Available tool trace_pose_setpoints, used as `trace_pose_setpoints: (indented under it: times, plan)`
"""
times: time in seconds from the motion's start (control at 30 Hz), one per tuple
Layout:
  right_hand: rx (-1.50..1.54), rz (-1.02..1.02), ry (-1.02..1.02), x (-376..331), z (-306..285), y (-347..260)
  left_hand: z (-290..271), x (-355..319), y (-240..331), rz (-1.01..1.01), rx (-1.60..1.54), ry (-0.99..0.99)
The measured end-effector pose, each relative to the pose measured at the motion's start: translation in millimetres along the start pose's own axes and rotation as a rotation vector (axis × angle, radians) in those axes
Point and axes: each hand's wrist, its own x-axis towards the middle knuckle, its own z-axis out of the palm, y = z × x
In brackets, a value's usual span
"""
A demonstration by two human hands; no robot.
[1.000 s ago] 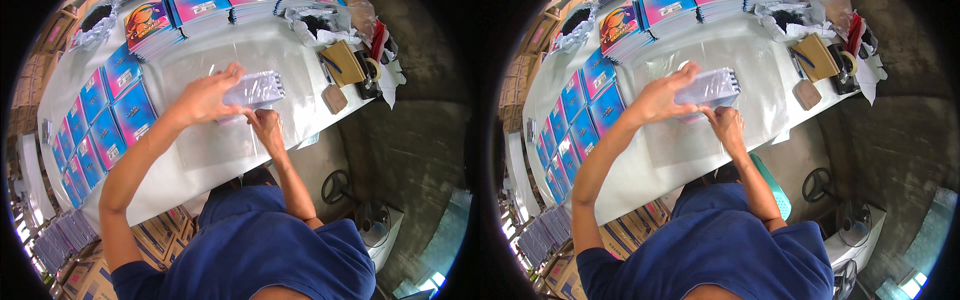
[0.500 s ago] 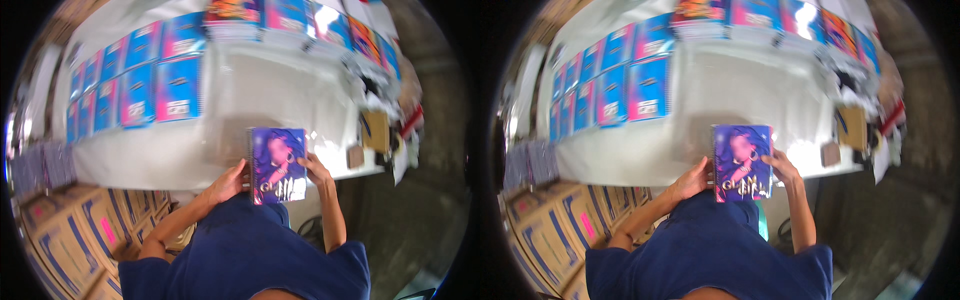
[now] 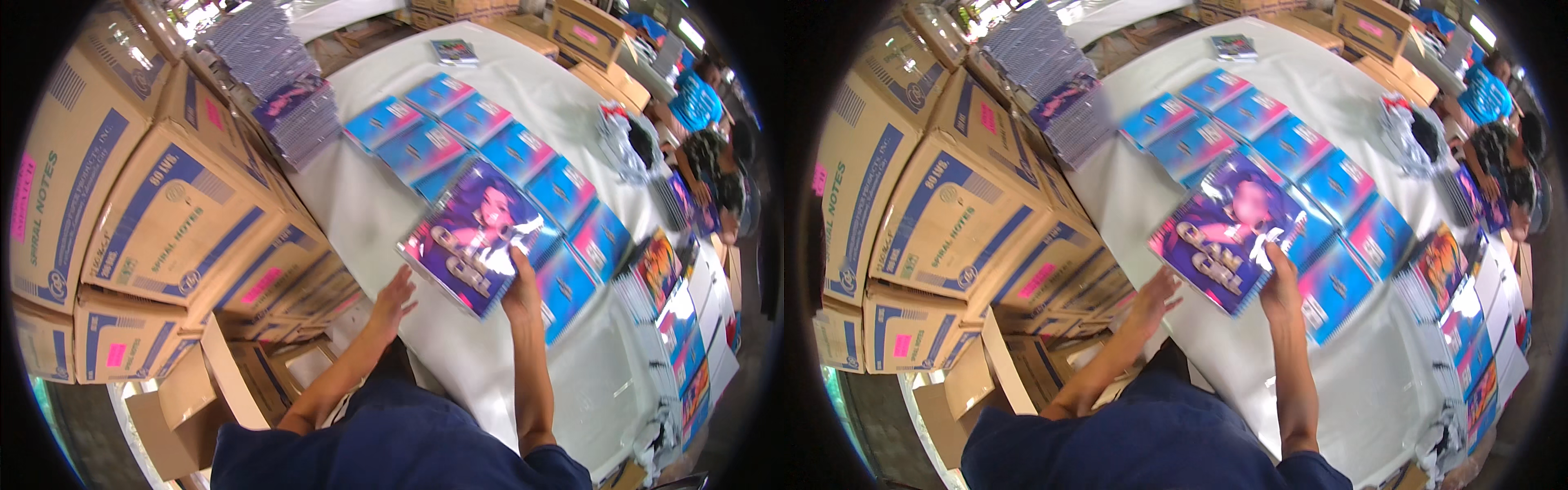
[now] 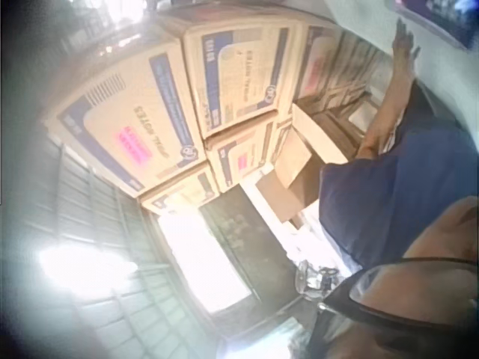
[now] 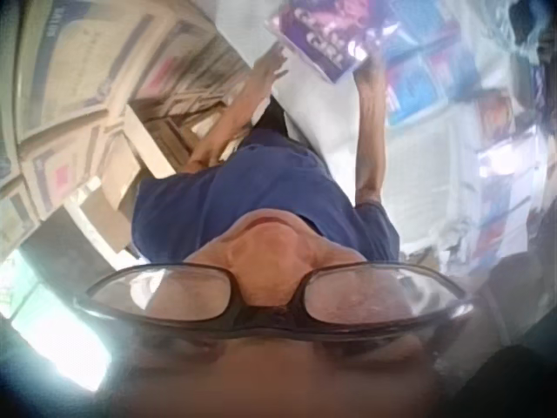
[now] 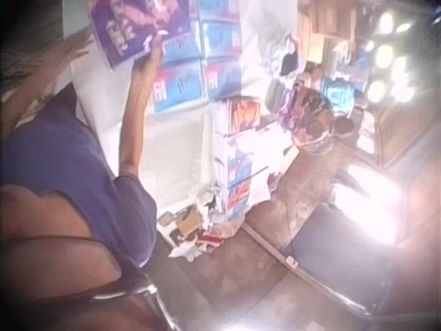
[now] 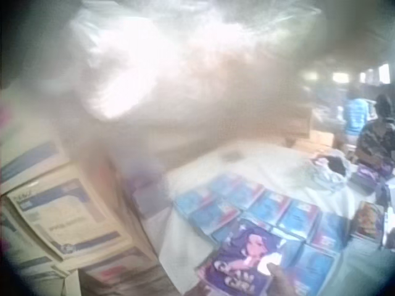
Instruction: The person stacks several spiral notebooks, slides them into a plastic bag, and seals the opening with tape from a dispenser.
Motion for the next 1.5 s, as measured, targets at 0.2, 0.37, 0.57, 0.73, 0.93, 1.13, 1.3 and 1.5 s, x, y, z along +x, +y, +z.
trace_pose_setpoints:
  times: [0.2,0.37,0.57,0.73,0.93,1.13,1.3,1.5]
  plan:
    - [-0.075,0.044,-0.150,178.9,262.5,80.1,-48.3,33.5,60.3,0.039,0.119,0.104]
    - [0.099,-0.142,-0.073,291.5,419.3,150.5,-94.5,68.5,76.1,0.117,0.140,-0.019]
    - [-0.758,-0.125,-0.213,310.8,433.9,170.9,-125.9,74.7,77.4,0.017,0.097,0.018]
    - [-1.224,-0.234,-0.419,324.5,407.3,153.9,-114.1,91.8,83.7,-0.042,0.142,-0.069]
    - [-1.403,-0.714,-0.266,360.4,305.4,169.1,-101.7,99.4,120.5,0.147,0.283,0.046]
    - [-2.308,-1.320,-0.062,393.8,220.3,234.3,-108.8,109.1,129.4,0.461,0.439,0.219]
    - [-2.119,-0.722,-0.532,389.3,246.5,160.3,-88.0,107.8,176.4,0.788,0.737,0.148]
    - [-1.950,-1.241,-0.722,217.9,163.2,146.1,-64.0,149.1,209.3,1.190,0.944,0.049]
